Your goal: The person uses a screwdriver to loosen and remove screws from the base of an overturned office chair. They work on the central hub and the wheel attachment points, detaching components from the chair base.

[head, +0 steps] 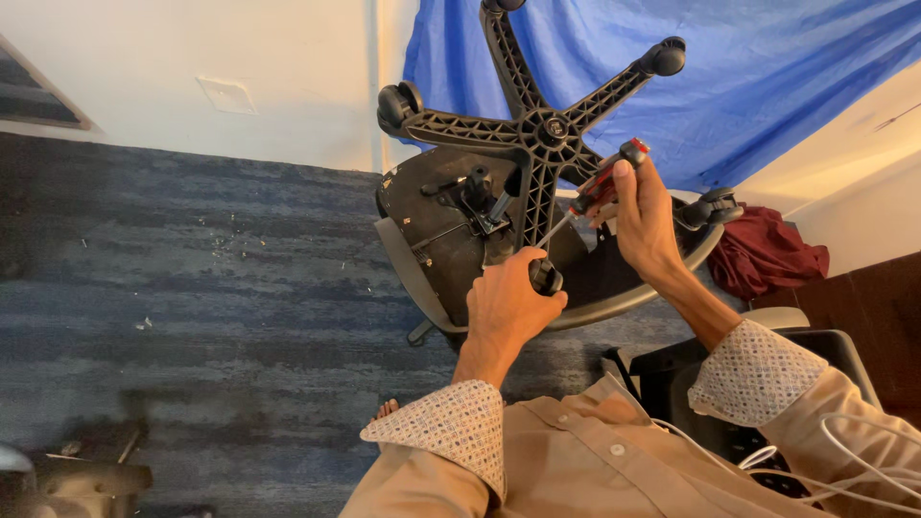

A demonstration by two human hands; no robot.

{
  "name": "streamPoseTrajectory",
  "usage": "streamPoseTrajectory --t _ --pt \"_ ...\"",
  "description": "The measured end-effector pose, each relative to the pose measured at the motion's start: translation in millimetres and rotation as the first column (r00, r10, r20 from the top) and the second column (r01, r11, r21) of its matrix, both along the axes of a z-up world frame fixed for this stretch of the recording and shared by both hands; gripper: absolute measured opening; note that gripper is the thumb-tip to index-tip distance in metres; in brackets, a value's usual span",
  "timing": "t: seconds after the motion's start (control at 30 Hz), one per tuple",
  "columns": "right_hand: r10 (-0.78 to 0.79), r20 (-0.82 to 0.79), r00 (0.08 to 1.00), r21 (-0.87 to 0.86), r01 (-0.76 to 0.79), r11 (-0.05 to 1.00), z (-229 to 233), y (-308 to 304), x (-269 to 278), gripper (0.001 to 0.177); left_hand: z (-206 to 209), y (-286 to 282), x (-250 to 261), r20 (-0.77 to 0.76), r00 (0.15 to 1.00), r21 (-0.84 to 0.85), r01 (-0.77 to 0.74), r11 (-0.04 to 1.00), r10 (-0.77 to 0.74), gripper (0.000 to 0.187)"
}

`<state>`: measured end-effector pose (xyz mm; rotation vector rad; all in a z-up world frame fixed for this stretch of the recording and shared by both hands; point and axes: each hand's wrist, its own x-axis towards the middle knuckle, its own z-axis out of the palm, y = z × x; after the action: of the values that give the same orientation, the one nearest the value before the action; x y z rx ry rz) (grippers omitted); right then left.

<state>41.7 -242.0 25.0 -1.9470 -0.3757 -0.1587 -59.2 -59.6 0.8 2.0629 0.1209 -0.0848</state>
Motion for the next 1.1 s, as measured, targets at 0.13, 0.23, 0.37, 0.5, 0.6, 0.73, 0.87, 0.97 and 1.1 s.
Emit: streamPoseTrajectory --t 0.13,0.23,0.37,0.5,0.6,0.73,0.87,0.97,1.1 --pt "0.009 0.006 1.000 -0.095 -0.009 0.995 4.9 6.4 1.5 0.033 -1.0 5.6 12.9 -0.054 0.997 0.059 -0.044 0.997 0.047 0.053" --pt "0.024 0.009 1.000 -0.103 -0.023 0.994 6.0 11.2 -0.1 0.032 -5.6 6.9 30.1 0.184 0.972 0.019 -0.151 0.988 0.145 0.046" --pt "0.022 0.004 1.000 -0.148 -0.021 0.989 4.3 19.3 -4.7 0.031 -1.5 -1.4 55.3 0.428 0.891 -0.175 -0.084 0.981 0.152 0.037" --pt "0.017 -0.047 0.999 -0.119 -0.022 0.993 5.2 23.8 -7.0 0.034 7.2 -6.5 66.8 0.466 0.876 -0.192 -0.041 0.981 0.127 0.024" --pt "0.001 -0.167 0.986 -0.110 -0.019 0.994 10.6 21.3 -4.9 0.033 5.7 -3.9 66.3 0.522 0.846 -0.204 -0.002 0.979 0.111 0.018" --pt "0.224 -0.168 0.960 0.063 -0.217 0.974 25.6 18.3 3.3 0.042 -3.0 6.9 73.9 0.407 0.913 -0.249 0.104 0.963 0.007 0.021" --pt "0.311 -0.205 0.928 0.126 -0.290 0.949 37.0 19.9 6.7 0.046 -9.0 18.9 88.8 0.342 0.930 -0.378 0.266 0.887 -0.133 0.031" --pt "0.242 -0.182 0.953 0.071 -0.232 0.970 36.1 22.5 5.0 0.042 -15.0 23.3 96.2 0.415 0.891 -0.322 0.331 0.887 -0.182 0.042" --pt "0.046 -0.048 0.998 -0.074 -0.050 0.996 31.6 29.0 3.1 0.041 -8.9 13.2 95.7 0.355 0.935 -0.311 0.120 0.943 -0.002 0.058"
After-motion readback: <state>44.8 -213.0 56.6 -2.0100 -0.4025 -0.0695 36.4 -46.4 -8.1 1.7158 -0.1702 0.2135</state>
